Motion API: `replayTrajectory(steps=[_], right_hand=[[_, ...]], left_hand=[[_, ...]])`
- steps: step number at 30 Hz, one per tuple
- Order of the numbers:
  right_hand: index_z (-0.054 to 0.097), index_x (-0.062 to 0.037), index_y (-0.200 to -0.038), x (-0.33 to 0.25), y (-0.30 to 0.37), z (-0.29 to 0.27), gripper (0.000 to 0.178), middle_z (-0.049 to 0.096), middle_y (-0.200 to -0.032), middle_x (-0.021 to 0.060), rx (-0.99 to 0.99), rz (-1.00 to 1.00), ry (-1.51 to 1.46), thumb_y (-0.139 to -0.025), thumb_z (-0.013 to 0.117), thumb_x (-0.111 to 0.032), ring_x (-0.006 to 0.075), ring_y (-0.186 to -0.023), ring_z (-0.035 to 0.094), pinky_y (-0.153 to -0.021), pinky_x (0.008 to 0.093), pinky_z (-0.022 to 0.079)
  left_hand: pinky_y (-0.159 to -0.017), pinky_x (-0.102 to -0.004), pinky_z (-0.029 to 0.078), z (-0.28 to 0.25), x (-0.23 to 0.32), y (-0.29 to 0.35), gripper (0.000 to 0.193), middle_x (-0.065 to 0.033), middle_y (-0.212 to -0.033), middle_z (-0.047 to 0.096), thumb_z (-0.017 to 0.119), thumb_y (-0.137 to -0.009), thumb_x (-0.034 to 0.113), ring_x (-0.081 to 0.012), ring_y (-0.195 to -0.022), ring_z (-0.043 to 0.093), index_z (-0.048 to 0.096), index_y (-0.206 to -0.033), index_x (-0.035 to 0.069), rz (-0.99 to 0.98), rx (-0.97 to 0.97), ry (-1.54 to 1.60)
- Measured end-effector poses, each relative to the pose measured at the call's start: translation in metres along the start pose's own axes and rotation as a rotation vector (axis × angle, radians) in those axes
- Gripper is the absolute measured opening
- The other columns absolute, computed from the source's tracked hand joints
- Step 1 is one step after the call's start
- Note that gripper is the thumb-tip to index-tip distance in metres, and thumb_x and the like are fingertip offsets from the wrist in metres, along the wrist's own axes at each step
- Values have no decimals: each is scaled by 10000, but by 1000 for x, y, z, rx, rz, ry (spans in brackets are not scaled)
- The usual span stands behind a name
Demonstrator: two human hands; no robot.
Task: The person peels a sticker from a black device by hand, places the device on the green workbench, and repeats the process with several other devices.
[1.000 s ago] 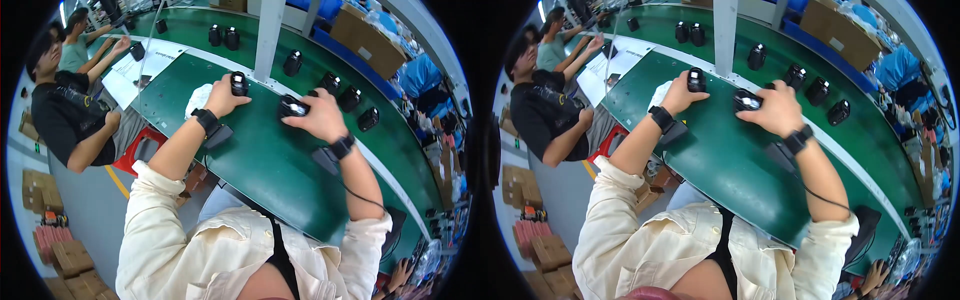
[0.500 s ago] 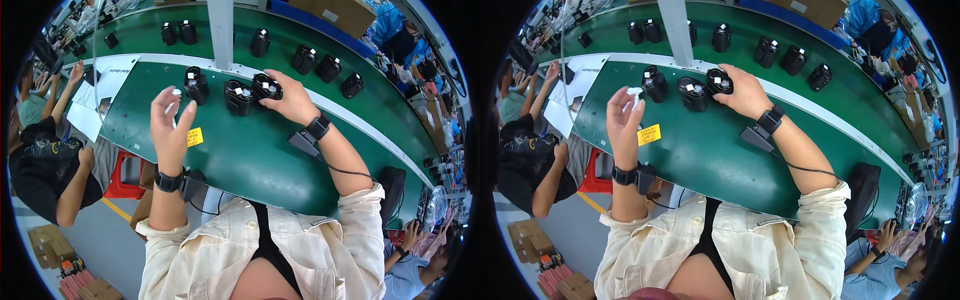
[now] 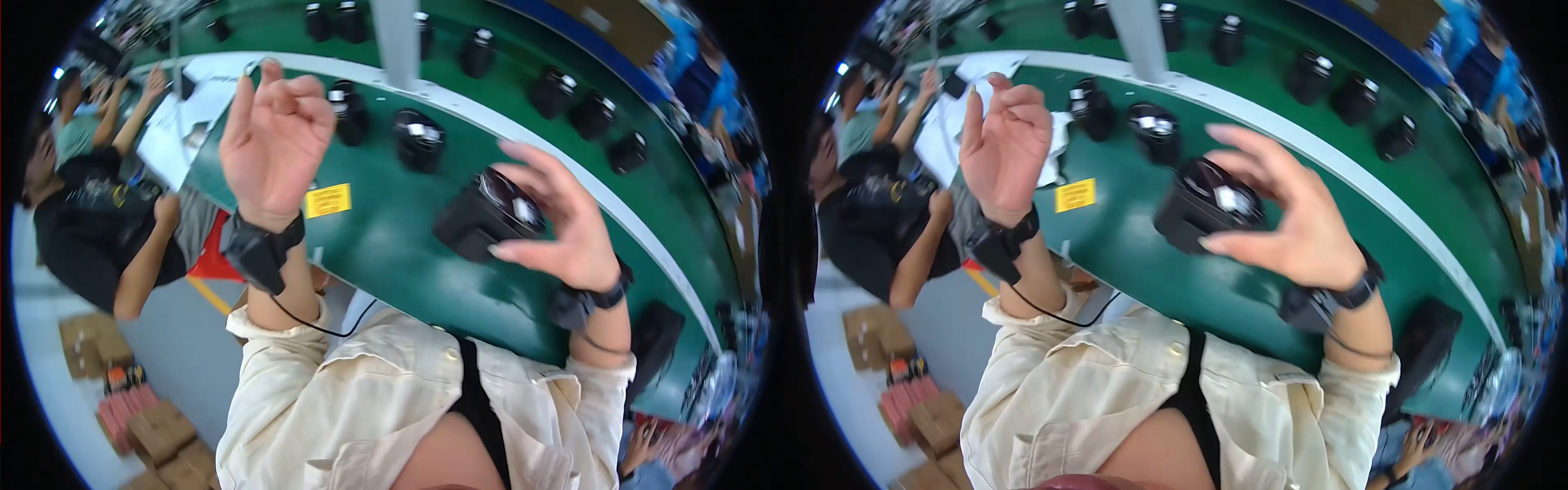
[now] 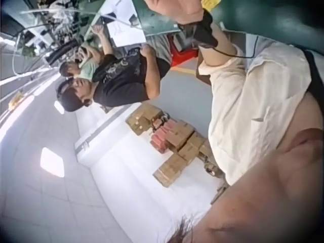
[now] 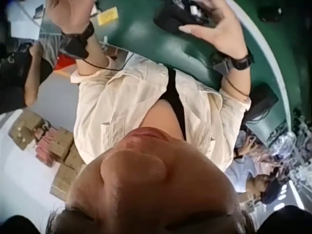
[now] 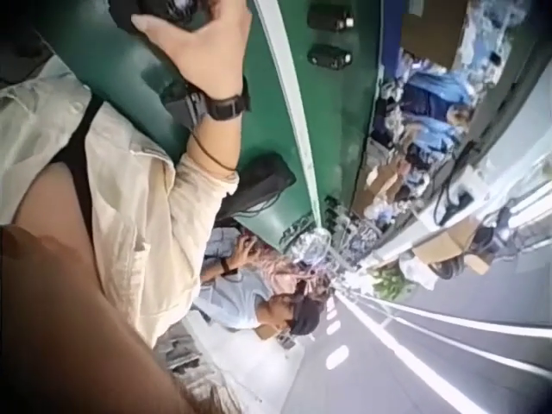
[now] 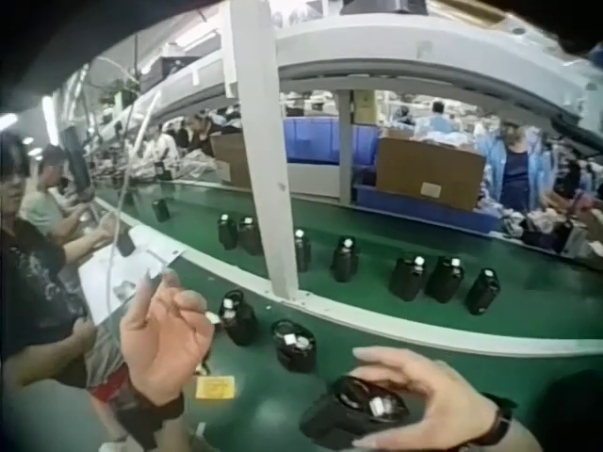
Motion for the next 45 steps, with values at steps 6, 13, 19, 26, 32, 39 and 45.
replayTrajectory(steps=[6, 13, 19, 26, 32, 39, 45], right_hand=[[381, -19, -1397, 7, 9, 0, 910, 583, -1242, 141, 4, 52, -71, -610, 838, -11, 209, -1141, 569, -1021, 341, 401], [393, -7, -1381, 15, 4, -2, 880, 609, -1210, 148, 102, 39, 102, -630, 847, -77, 220, -1124, 585, -1008, 342, 420], [401, -9, -1371, 12, 1, 8, 816, 611, -1202, 167, 30, -190, 183, -674, 816, -102, 271, -1115, 590, -982, 354, 439], [484, -19, -1311, 10, 2, 10, 715, 615, -1162, 175, -92, -417, 280, -690, 805, -172, 284, -1069, 561, -924, 373, 450], [619, -16, -1136, -10, 7, -6, 547, 611, -971, 122, 52, -395, 361, -665, 829, -195, 265, -960, 561, -826, 358, 462], [670, -18, -949, -24, 20, 12, 355, 593, -873, 92, 266, -550, 535, -649, 833, -116, 224, -741, 554, -630, 318, 447], [676, -13, -924, -17, 19, 11, 271, 602, -823, 94, 283, -622, 526, -686, 799, -52, 207, -667, 550, -579, 292, 436]], left_hand=[[-794, -390, 492, -2, 34, 23, 338, -99, -949, 649, 511, -970, 251, -261, -906, 613, 544, -1175, -16, 6, -104, -403], [-864, -366, 448, -32, 43, 44, 406, -68, -1052, 647, 575, -918, 188, -230, -977, 587, 505, -1266, -9, 220, 347, -521], [-1020, -376, 378, 4, -70, 8, 704, -128, -1283, 536, 753, -772, 227, -272, -1224, 493, 431, -1338, -41, -151, 264, -607], [-1073, -385, 343, 36, -132, -5, 1001, -141, -1407, 431, 893, -564, 86, -235, -1270, 456, 367, -1408, -28, -257, 46, -567], [-1001, -335, 422, 39, -135, 8, 946, -131, -1328, 508, 882, -598, 76, -175, -1175, 522, 389, -1401, -5, -345, 259, -828], [-944, -328, 463, 43, -122, 3, 772, -158, -1210, 587, 836, -661, 87, -208, -1092, 584, 449, -1322, -1, -12, 324, -1191], [-950, -339, 456, 52, -124, -3, 709, -179, -1223, 581, 811, -701, 92, -224, -1100, 579, 453, -1303, -18, 99, 213, -1304]])
Point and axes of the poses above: each hand's wrist, its own y-axis away from the middle knuckle, its own z-axis out of the palm, x = y × z, the point moved 5 cm from there along -y, towards the middle knuckle
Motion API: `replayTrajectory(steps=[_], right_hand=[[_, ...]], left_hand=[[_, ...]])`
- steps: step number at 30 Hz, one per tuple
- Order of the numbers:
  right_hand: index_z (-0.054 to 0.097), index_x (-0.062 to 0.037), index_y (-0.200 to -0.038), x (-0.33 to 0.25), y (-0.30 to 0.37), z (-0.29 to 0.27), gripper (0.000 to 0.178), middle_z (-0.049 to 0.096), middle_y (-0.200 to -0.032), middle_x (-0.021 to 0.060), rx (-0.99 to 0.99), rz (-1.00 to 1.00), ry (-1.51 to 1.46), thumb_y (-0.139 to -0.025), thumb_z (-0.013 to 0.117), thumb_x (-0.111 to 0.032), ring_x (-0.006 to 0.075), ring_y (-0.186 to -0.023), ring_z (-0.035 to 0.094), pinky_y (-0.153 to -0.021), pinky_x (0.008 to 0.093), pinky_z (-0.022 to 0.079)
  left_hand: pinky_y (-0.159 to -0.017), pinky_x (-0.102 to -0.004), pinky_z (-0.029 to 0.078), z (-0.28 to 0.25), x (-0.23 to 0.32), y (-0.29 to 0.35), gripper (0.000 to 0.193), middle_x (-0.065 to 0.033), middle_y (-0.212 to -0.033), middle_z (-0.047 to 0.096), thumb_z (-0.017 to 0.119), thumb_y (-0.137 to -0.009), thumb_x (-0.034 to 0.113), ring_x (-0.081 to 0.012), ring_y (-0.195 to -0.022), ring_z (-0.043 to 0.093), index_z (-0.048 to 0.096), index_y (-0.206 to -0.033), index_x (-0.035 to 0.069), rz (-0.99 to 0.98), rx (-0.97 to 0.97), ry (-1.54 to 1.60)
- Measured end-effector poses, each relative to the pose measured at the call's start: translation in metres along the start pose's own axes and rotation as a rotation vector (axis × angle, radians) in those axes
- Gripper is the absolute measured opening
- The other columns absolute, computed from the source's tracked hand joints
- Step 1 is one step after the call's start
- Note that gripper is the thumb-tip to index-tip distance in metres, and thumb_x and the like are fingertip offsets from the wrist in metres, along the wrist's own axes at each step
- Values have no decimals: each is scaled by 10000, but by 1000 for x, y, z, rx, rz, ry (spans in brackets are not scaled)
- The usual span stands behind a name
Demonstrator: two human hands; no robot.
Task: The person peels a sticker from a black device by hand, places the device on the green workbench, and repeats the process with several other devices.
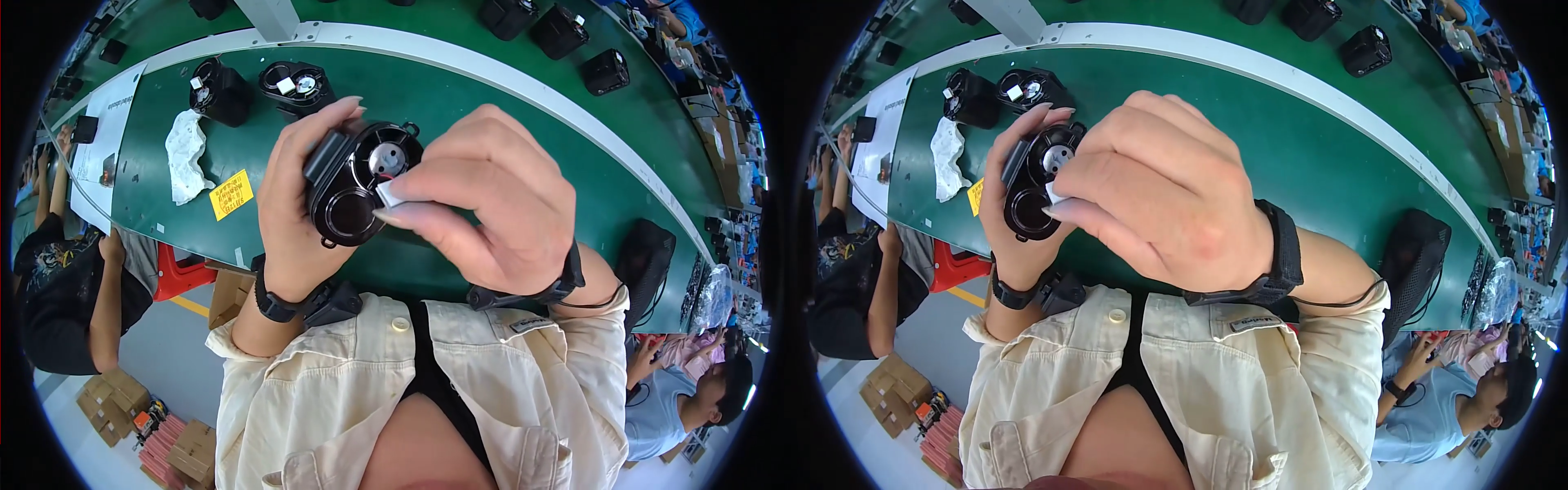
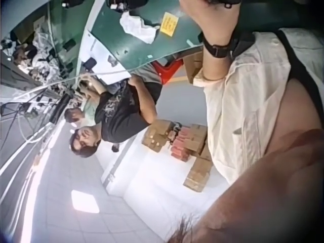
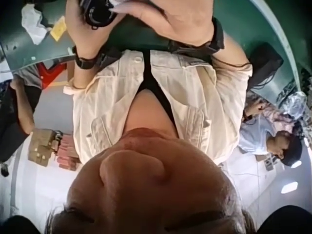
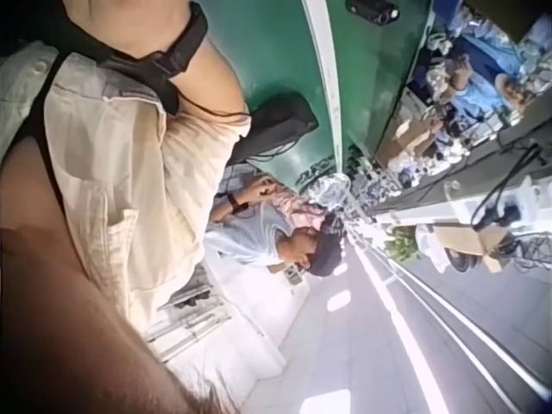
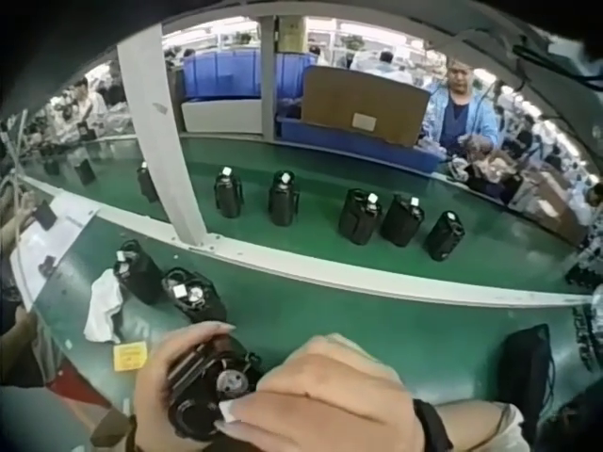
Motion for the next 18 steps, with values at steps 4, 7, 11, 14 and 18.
replayTrajectory(steps=[4, 7, 11, 14, 18], right_hand=[[679, 4, -918, 3, -2, -9, 218, 613, -790, 106, -63, 115, -134, -718, 764, -7, 203, -658, 564, -581, 285, 442], [682, 18, -922, 15, 3, -8, 197, 625, -773, 115, -132, 412, -327, -735, 744, 16, 204, -656, 579, -588, 276, 454], [684, 27, -919, 1, -1, -11, 183, 632, -761, 122, -33, 221, 26, -743, 733, 31, 199, -648, 586, -599, 269, 465], [686, 26, -913, 0, 4, -3, 179, 628, -768, 119, 60, 152, 110, -741, 733, 32, 200, -656, 589, -605, 267, 471], [678, 20, -952, 2, 7, -3, 209, 622, -863, 117, 126, 130, 121, -751, 735, 24, 185, -712, 597, -641, 260, 482]], left_hand=[[-951, -333, 452, 5, -1, 2, 684, -162, -1220, 575, 811, -695, 91, -219, -1084, 580, 477, -1282, -17, -31, -5, -10], [-939, -330, 456, 6, 4, 2, 664, -141, -1200, 576, 814, -689, 92, -216, -1055, 587, 499, -1264, -13, 29, 36, -176], [-925, -326, 460, 8, 8, -3, 653, -132, -1184, 580, 817, -687, 91, -213, -1038, 590, 508, -1253, -11, 43, 60, -208], [-918, -324, 461, 9, 4, -1, 654, -131, -1184, 579, 817, -688, 89, -214, -1036, 592, 506, -1255, -10, 50, 101, -198], [-915, -327, 463, 8, 8, -2, 656, -131, -1185, 577, 814, -691, 87, -218, -1038, 593, 501, -1259, -10, 92, 146, -218]])
Point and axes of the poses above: each hand's wrist, its own y-axis away from the middle knuckle, its own z-axis out of the palm, x = y × z, the point moved 5 cm from there along -y, towards the middle knuckle
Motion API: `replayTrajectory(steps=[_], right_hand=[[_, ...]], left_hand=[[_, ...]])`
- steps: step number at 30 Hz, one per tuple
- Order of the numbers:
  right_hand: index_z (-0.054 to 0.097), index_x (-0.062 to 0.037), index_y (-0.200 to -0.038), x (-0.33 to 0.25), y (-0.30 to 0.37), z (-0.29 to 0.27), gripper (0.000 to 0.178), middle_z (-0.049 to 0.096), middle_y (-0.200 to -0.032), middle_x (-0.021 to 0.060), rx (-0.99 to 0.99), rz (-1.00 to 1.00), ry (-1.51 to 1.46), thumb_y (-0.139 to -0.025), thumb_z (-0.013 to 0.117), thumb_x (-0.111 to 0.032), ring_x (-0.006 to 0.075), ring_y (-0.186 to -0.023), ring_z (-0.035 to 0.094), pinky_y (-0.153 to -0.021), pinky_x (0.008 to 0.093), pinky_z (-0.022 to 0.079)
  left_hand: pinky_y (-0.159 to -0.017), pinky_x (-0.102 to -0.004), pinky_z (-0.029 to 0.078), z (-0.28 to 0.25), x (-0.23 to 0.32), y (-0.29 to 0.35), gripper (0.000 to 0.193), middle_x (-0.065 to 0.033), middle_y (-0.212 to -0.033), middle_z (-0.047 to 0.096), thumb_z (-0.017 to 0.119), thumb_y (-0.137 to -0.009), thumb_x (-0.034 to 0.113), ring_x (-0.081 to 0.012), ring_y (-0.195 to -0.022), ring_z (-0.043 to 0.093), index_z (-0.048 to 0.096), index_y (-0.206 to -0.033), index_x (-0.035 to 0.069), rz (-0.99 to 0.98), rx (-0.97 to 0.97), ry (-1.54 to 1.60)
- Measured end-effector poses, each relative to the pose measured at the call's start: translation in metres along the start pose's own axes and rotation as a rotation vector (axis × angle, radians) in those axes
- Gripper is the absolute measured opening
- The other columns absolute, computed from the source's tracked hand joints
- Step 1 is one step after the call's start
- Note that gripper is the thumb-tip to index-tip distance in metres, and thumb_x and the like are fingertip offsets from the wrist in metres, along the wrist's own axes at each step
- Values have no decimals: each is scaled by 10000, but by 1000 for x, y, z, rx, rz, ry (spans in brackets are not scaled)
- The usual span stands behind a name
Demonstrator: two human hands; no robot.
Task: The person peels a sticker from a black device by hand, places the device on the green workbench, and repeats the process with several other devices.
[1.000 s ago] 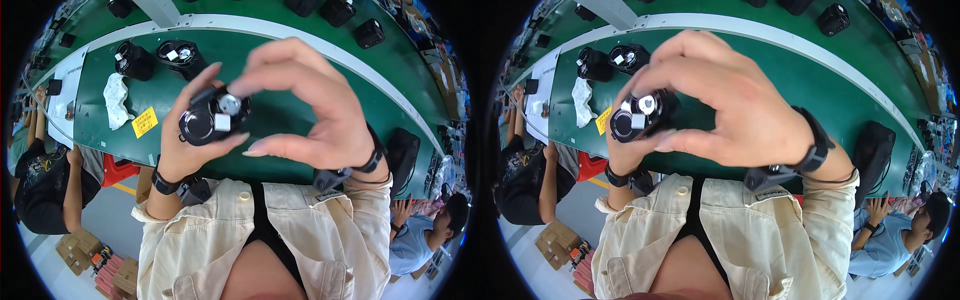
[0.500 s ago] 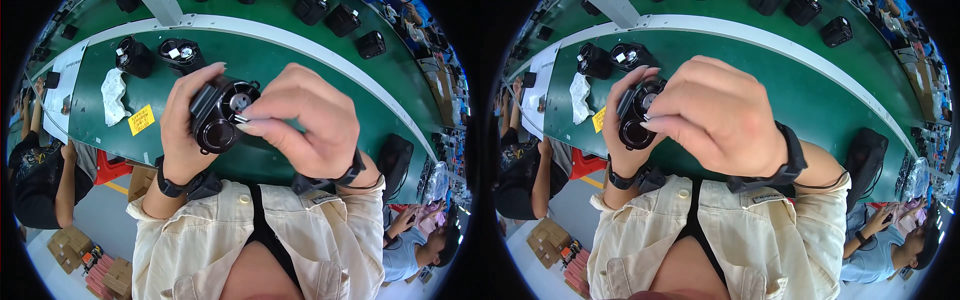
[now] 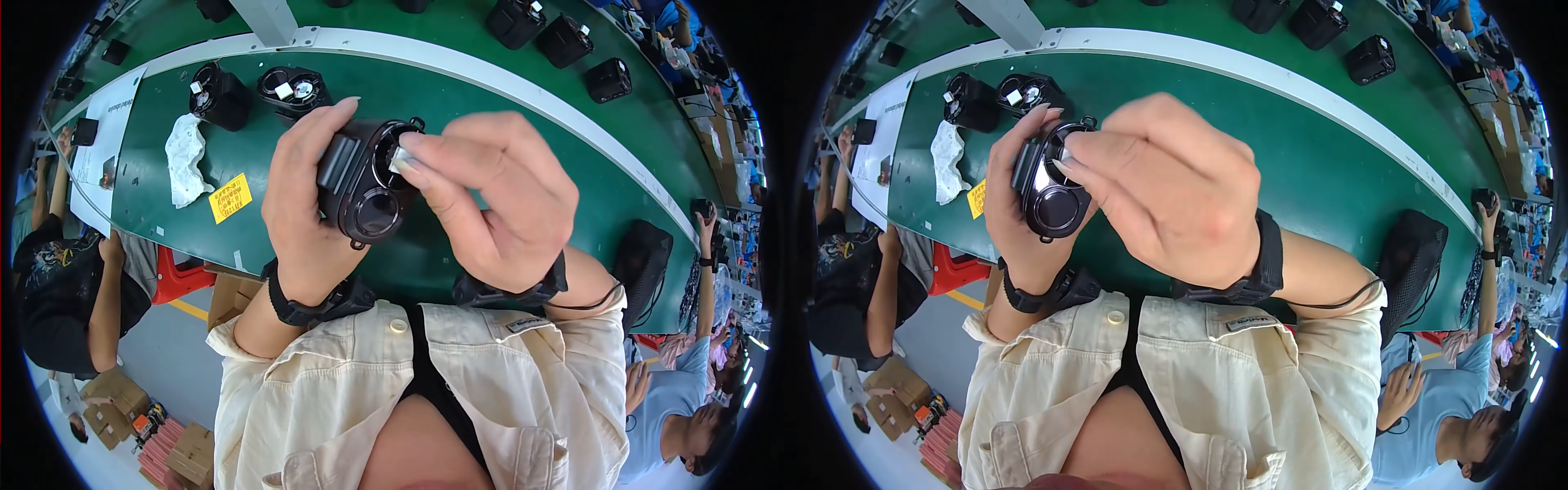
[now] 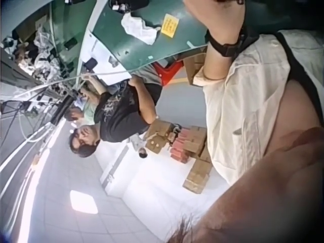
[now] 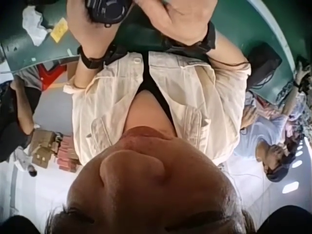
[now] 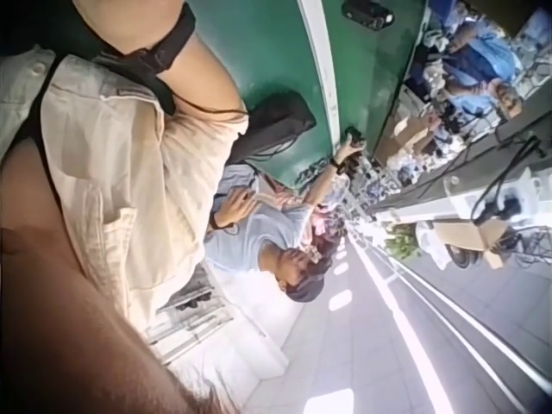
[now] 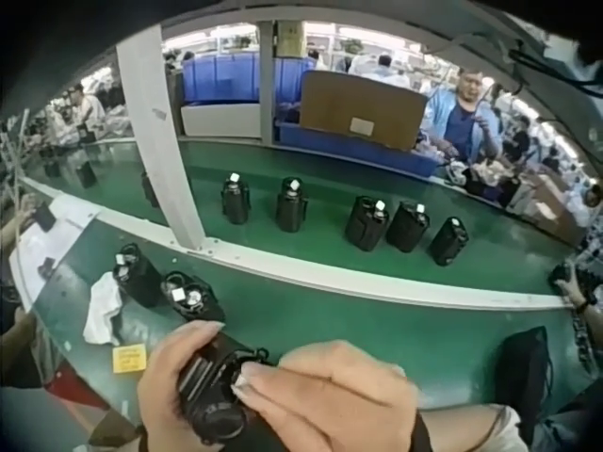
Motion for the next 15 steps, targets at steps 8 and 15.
replayTrajectory(steps=[8, 15], right_hand=[[602, -2, -1143, 29, 5, 11, 319, 549, -1155, 116, -131, 501, -817, -837, 682, -33, 168, -988, 556, -875, 301, 452], [567, 3, -1192, 24, 11, 36, 325, 497, -1306, 132, -199, 590, -1082, -880, 624, -62, 223, -1195, 487, -1022, 364, 383]], left_hand=[[-904, -338, 468, 1, 7, 2, 678, -127, -1154, 576, 823, -673, 74, -231, -1031, 594, 496, -1262, -1, -64, -29, 45], [-896, -377, 482, -3, 7, 6, 582, -172, -1159, 595, 788, -693, 113, -327, -1052, 598, 547, -1215, 18, -23, 37, 20]])
Point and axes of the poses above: each hand's wrist, its own y-axis away from the middle knuckle, its own z-axis out of the palm, x = y × z, the point moved 5 cm from there along -y, towards the middle knuckle
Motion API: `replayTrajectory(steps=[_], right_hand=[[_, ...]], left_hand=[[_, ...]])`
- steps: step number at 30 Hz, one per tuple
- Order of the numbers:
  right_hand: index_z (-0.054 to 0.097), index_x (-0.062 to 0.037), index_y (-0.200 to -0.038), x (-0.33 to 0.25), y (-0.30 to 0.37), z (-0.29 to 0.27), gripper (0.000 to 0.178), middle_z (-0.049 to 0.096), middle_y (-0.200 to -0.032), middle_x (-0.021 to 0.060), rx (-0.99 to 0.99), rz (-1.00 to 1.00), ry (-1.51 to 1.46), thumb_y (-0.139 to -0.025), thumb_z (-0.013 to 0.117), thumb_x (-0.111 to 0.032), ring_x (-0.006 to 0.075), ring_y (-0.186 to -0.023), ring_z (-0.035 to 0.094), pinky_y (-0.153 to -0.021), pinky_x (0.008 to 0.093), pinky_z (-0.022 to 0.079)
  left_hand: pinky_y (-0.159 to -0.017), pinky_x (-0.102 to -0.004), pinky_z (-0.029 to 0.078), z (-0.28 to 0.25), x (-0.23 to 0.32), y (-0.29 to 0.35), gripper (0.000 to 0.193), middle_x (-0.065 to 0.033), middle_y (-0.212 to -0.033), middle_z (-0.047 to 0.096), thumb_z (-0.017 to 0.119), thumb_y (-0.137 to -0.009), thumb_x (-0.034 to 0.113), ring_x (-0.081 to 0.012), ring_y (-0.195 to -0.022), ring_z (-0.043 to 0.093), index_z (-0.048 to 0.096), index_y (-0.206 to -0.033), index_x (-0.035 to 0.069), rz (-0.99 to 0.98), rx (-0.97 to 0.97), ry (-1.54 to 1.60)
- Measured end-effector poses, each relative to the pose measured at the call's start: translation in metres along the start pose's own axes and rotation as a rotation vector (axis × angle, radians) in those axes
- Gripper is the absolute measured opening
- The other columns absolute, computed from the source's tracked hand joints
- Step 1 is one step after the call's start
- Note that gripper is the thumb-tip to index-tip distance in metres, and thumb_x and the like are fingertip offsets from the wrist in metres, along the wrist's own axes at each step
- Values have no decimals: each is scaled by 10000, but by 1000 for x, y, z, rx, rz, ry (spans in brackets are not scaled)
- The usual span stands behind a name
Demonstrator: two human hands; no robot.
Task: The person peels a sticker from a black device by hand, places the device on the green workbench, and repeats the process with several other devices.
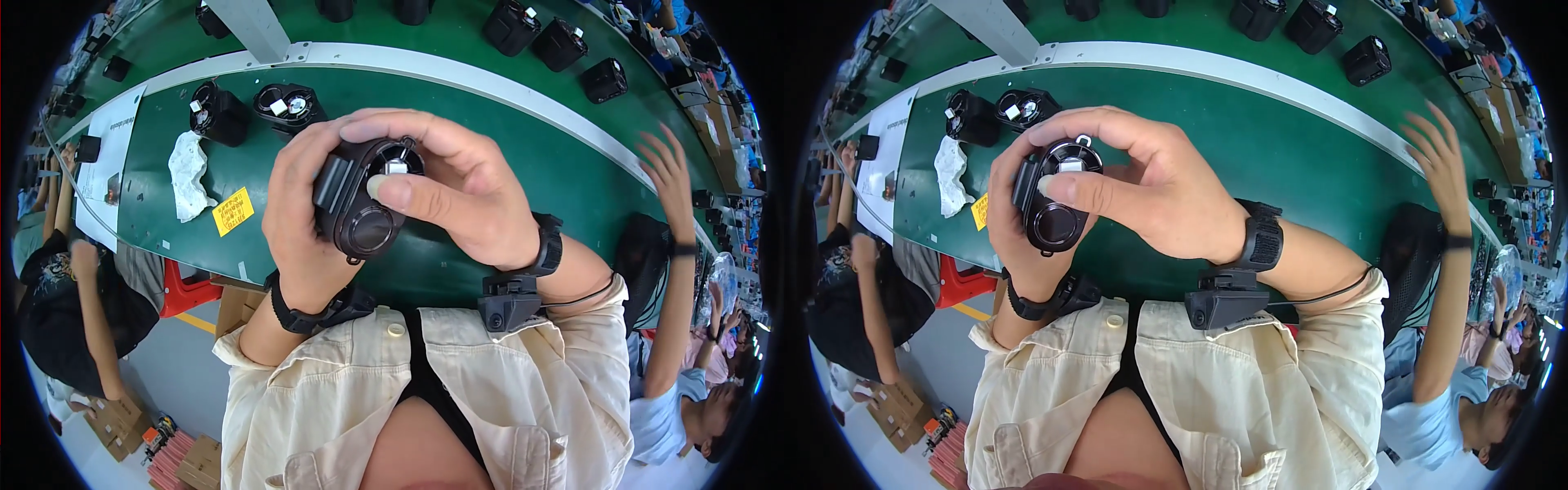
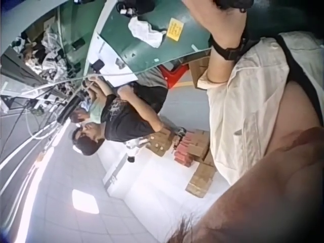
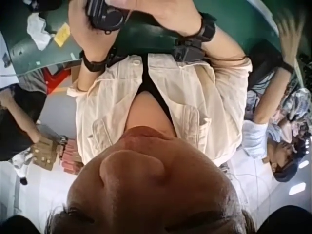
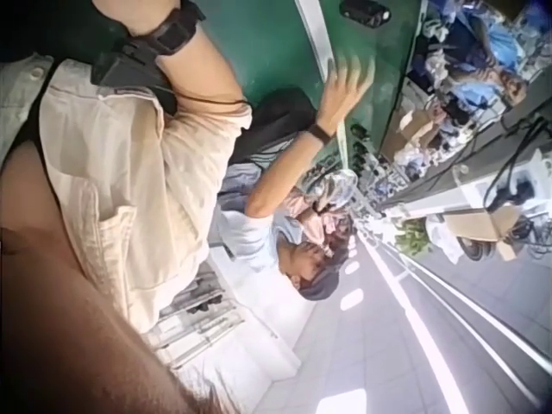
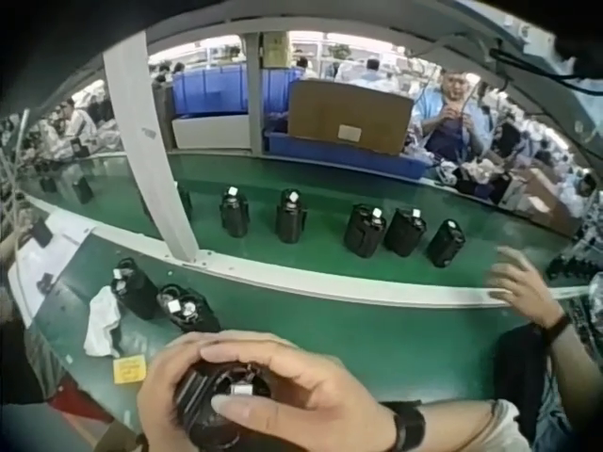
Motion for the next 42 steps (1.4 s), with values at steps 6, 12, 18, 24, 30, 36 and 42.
replayTrajectory(steps=[6, 12, 18, 24, 30, 36, 42], right_hand=[[554, -10, -1204, 1, 2, 0, 331, 474, -1345, 150, 3, -112, 48, -885, 618, -70, 243, -1232, 466, -1047, 385, 368], [560, -13, -1168, 11, 1, 1, 278, 475, -1340, 165, -18, -82, -110, -903, 601, -83, 247, -1234, 462, -1045, 391, 370], [547, -15, -1167, 10, 4, 1, 262, 474, -1338, 172, 38, -178, 97, -933, 572, -131, 251, -1233, 462, -1042, 392, 372], [541, -8, -1169, 19, -2, -2, 268, 471, -1341, 183, 105, 18, -161, -955, 544, -170, 259, -1236, 467, -1043, 390, 373], [519, 3, -1185, 21, -7, -5, 299, 464, -1344, 209, -42, -42, -41, -982, 490, -215, 263, -1240, 469, -1044, 385, 371], [509, -1, -1204, 24, 1, -1, 322, 460, -1348, 211, 47, -96, 33, -995, 450, -239, 265, -1241, 467, -1043, 384, 375], [505, -1, -1217, 27, -2, -1, 343, 462, -1345, 204, 99, -81, -39, -1001, 435, -257, 266, -1244, 458, -1044, 380, 373]], left_hand=[[-905, -397, 478, 7, 3, 0, 563, -179, -1168, 589, 781, -711, 133, -343, -1067, 593, 541, -1206, 15, 58, 56, -28], [-909, -403, 475, 9, -3, 5, 562, -177, -1177, 583, 791, -710, 151, -343, -1075, 589, 538, -1194, 20, 28, 62, -23], [-908, -391, 472, 17, -14, 12, 593, -168, -1175, 579, 811, -688, 156, -334, -1080, 584, 528, -1195, 30, -1, 68, 47], [-876, -366, 476, 19, -19, 8, 593, -158, -1162, 576, 809, -685, 136, -314, -1039, 595, 525, -1196, 35, -124, -10, 105], [-846, -354, 478, 19, -16, 8, 589, -152, -1137, 577, 794, -689, 118, -299, -1009, 600, 520, -1203, 31, -141, -25, 122], [-874, -338, 464, 20, -24, 16, 644, -131, -1146, 560, 808, -673, 93, -262, -1036, 577, 495, -1233, 36, -170, -30, 104], [-857, -353, 468, 24, -27, 15, 615, -151, -1138, 567, 791, -687, 114, -300, -1010, 587, 502, -1225, 36, -144, 6, 125]])
Point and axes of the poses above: each hand's wrist, its own y-axis away from the middle knuckle, its own z-axis out of the palm, x = y × z, the point moved 5 cm from there along -y, towards the middle knuckle
